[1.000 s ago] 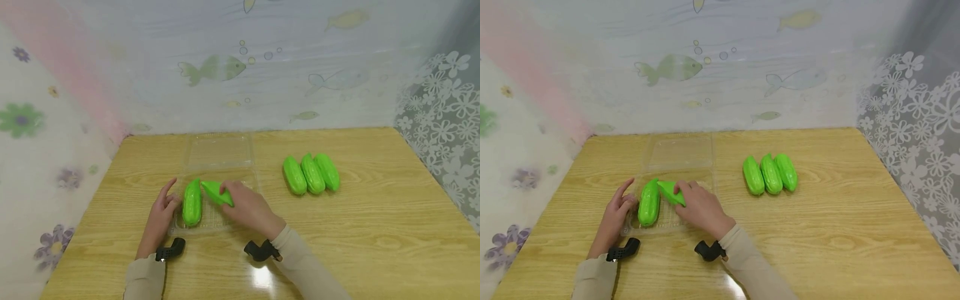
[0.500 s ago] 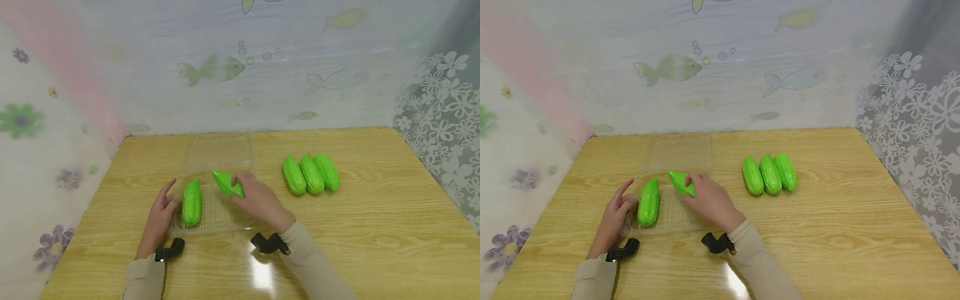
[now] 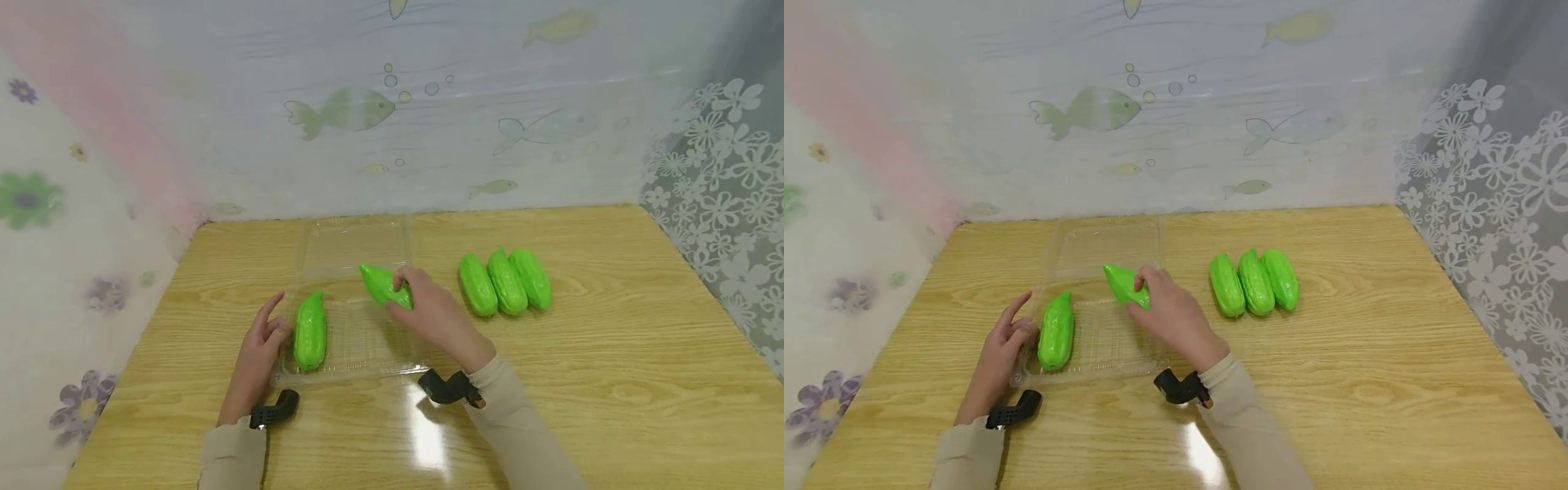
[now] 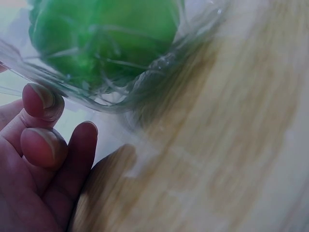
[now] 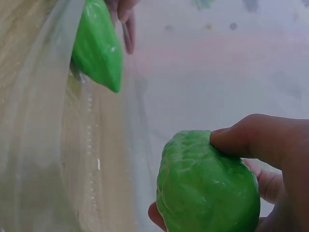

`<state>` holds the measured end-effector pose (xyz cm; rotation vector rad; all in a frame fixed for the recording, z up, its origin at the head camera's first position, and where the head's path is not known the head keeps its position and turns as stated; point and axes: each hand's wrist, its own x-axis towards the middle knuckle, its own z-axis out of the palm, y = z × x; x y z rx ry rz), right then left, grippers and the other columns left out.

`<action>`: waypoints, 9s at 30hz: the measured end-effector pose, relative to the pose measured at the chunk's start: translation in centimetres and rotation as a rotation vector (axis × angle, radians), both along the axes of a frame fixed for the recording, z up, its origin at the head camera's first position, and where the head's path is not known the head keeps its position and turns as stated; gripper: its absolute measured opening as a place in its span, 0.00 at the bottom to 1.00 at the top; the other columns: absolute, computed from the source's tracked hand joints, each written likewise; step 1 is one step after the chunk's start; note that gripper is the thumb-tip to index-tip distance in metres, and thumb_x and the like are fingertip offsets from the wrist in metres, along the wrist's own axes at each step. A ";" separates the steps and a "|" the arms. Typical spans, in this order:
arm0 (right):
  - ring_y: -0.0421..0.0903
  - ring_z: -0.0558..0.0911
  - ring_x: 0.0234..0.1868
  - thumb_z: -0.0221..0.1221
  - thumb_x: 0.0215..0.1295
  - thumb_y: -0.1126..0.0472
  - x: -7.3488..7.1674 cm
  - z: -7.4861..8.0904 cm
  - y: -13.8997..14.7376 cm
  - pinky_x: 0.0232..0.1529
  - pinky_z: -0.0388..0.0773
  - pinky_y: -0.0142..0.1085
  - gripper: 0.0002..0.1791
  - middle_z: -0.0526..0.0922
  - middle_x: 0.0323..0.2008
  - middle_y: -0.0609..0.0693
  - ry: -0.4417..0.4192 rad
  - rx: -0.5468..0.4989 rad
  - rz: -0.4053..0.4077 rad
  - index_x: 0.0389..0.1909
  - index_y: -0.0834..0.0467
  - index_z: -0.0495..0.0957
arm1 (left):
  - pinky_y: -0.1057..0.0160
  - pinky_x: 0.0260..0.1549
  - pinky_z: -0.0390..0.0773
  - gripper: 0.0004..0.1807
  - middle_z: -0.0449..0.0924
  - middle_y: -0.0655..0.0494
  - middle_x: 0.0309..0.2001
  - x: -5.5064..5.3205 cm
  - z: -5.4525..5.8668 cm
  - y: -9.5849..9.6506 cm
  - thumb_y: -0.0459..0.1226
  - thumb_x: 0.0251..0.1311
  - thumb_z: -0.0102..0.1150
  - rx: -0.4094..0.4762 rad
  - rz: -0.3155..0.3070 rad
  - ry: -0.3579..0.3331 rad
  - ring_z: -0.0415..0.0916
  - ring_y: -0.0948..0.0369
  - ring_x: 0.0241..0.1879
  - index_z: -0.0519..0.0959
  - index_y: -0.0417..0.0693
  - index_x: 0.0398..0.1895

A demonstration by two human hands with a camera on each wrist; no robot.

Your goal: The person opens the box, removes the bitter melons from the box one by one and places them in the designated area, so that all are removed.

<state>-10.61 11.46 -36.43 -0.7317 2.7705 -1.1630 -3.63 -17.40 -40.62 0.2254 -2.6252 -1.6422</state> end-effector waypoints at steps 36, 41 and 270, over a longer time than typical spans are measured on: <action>0.44 0.64 0.19 0.53 0.59 0.46 -2.4 -0.5 2.9 0.18 0.63 0.36 0.17 0.64 0.23 0.49 -0.104 -0.010 -0.112 0.41 0.52 0.63 | 0.51 0.53 0.55 0.28 0.71 0.45 0.48 -1.4 -1.2 -1.1 0.44 0.64 0.45 0.036 -0.023 0.030 0.56 0.56 0.59 0.52 0.71 0.66; 0.45 0.67 0.23 0.52 0.59 0.44 -2.6 -0.7 3.3 0.22 0.64 0.37 0.18 0.69 0.28 0.49 -0.112 0.005 -0.133 0.41 0.52 0.62 | 0.57 0.51 0.58 0.27 0.71 0.47 0.46 -1.5 -1.1 -1.1 0.45 0.65 0.44 0.027 -0.024 0.024 0.61 0.58 0.54 0.52 0.71 0.66; 0.39 0.75 0.40 0.47 0.61 0.39 2.9 -2.5 -9.7 0.36 0.71 0.32 0.29 0.61 0.57 0.52 -0.146 0.057 0.371 0.64 0.38 0.59 | 0.66 0.28 0.67 0.28 0.72 0.49 0.35 -0.8 -0.3 -0.6 0.38 0.65 0.44 0.068 -0.030 0.029 0.65 0.61 0.28 0.54 0.64 0.66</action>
